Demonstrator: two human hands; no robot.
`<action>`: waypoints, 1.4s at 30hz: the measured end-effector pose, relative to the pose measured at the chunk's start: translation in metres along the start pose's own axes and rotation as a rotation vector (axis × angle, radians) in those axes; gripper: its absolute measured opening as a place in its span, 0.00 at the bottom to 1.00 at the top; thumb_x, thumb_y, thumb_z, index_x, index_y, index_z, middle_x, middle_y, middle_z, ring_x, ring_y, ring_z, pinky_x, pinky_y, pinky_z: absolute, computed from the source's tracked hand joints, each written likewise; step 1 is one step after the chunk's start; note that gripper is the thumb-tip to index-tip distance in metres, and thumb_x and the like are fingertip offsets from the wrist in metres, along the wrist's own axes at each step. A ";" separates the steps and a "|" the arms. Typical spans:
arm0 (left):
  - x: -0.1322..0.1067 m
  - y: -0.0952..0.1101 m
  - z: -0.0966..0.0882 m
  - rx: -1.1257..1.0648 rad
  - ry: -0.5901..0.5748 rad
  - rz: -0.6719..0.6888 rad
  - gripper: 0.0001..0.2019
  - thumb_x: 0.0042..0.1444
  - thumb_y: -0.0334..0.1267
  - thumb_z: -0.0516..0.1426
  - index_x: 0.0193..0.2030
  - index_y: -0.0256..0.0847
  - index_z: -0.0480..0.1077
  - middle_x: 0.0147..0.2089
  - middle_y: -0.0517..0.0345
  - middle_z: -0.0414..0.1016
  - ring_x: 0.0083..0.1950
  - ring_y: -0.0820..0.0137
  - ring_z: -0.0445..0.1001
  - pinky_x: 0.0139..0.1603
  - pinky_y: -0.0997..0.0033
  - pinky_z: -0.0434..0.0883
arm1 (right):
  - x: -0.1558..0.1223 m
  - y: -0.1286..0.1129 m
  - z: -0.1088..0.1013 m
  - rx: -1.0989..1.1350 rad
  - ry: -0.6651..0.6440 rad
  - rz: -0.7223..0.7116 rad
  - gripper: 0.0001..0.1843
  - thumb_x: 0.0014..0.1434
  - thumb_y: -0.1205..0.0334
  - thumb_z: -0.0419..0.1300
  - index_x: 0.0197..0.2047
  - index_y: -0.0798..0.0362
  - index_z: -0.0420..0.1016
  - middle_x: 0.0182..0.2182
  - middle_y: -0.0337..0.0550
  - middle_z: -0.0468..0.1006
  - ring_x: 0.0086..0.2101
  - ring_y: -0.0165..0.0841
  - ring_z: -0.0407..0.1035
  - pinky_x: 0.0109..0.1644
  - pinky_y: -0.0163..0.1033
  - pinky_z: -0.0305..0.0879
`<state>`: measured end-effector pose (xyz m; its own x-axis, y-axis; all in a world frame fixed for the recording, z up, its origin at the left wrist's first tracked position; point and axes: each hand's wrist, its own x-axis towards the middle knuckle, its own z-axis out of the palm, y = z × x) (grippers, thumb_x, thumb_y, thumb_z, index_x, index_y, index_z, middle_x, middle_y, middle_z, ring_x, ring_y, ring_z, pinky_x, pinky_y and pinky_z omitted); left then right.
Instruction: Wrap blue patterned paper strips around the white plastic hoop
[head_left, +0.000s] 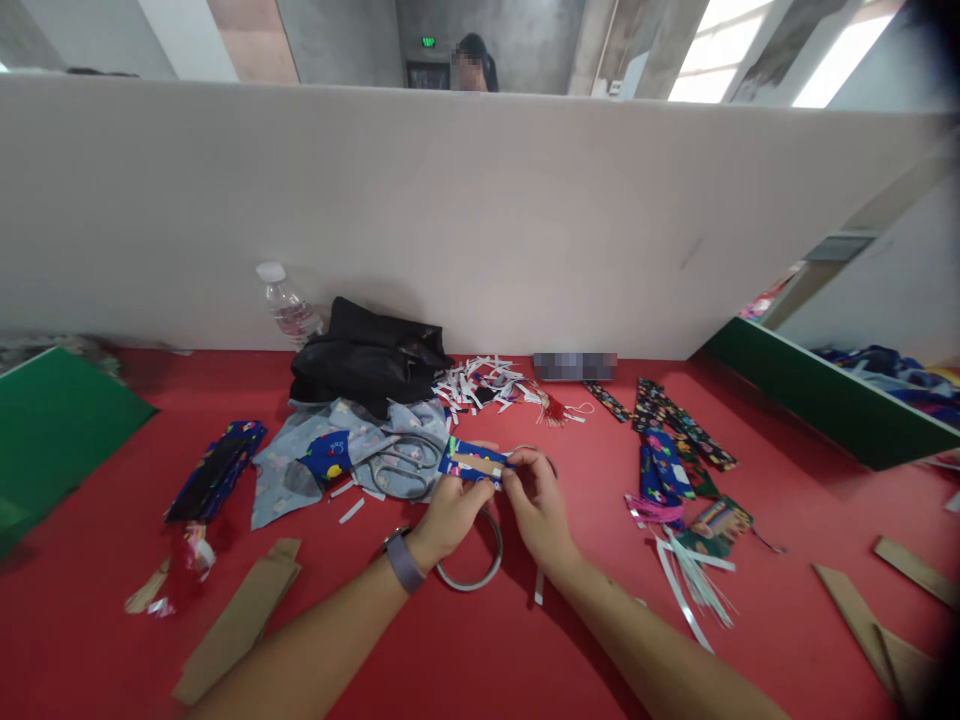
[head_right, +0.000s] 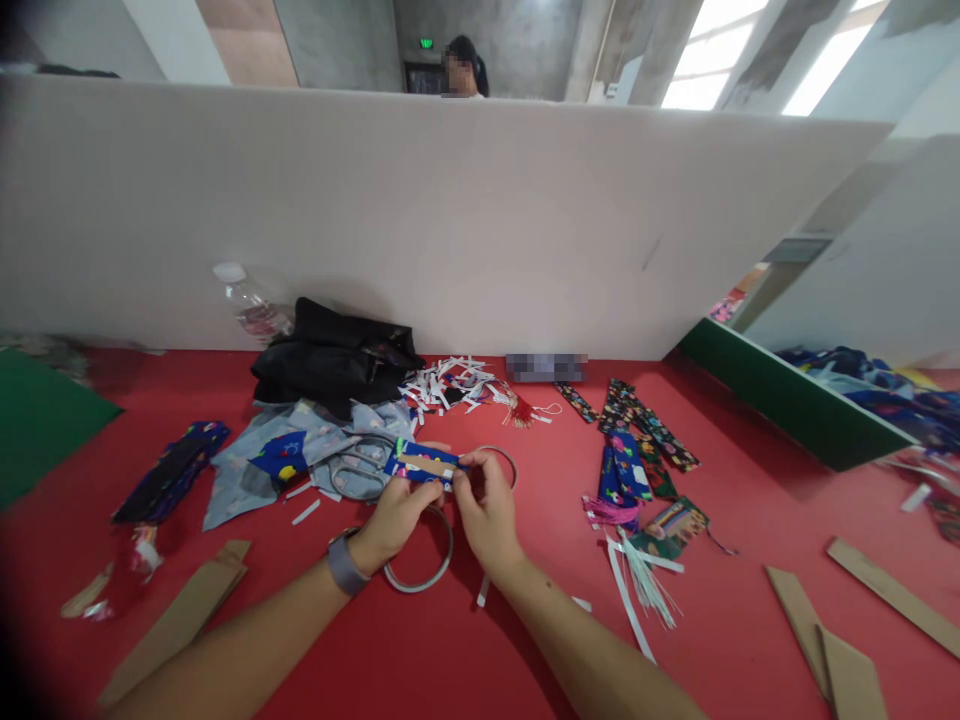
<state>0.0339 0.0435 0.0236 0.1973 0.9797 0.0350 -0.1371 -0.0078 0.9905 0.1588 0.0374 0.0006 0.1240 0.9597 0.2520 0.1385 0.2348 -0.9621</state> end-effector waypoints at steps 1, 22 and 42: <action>0.000 0.000 0.000 0.000 -0.001 0.002 0.17 0.48 0.30 0.53 0.48 0.39 0.67 0.35 0.60 0.70 0.29 0.75 0.64 0.32 0.76 0.65 | 0.000 0.000 0.000 0.002 -0.003 0.000 0.06 0.58 0.59 0.53 0.39 0.50 0.64 0.34 0.41 0.69 0.34 0.32 0.66 0.37 0.37 0.66; 0.000 -0.001 -0.002 -0.120 -0.039 0.000 0.20 0.50 0.32 0.56 0.52 0.38 0.66 0.40 0.56 0.74 0.33 0.73 0.70 0.38 0.73 0.69 | 0.000 0.001 -0.001 -0.078 0.029 -0.025 0.07 0.58 0.57 0.53 0.38 0.50 0.67 0.33 0.43 0.71 0.30 0.32 0.66 0.33 0.38 0.65; 0.001 -0.008 -0.003 0.037 0.057 -0.068 0.07 0.54 0.39 0.53 0.30 0.38 0.64 0.25 0.64 0.69 0.27 0.75 0.68 0.31 0.75 0.64 | 0.003 -0.008 -0.007 -0.233 0.072 -0.113 0.03 0.58 0.62 0.54 0.35 0.51 0.68 0.35 0.41 0.71 0.38 0.33 0.66 0.40 0.38 0.62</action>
<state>0.0324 0.0454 0.0155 0.1487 0.9881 -0.0387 -0.0888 0.0523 0.9947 0.1650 0.0368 0.0101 0.1632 0.9140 0.3713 0.3766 0.2902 -0.8798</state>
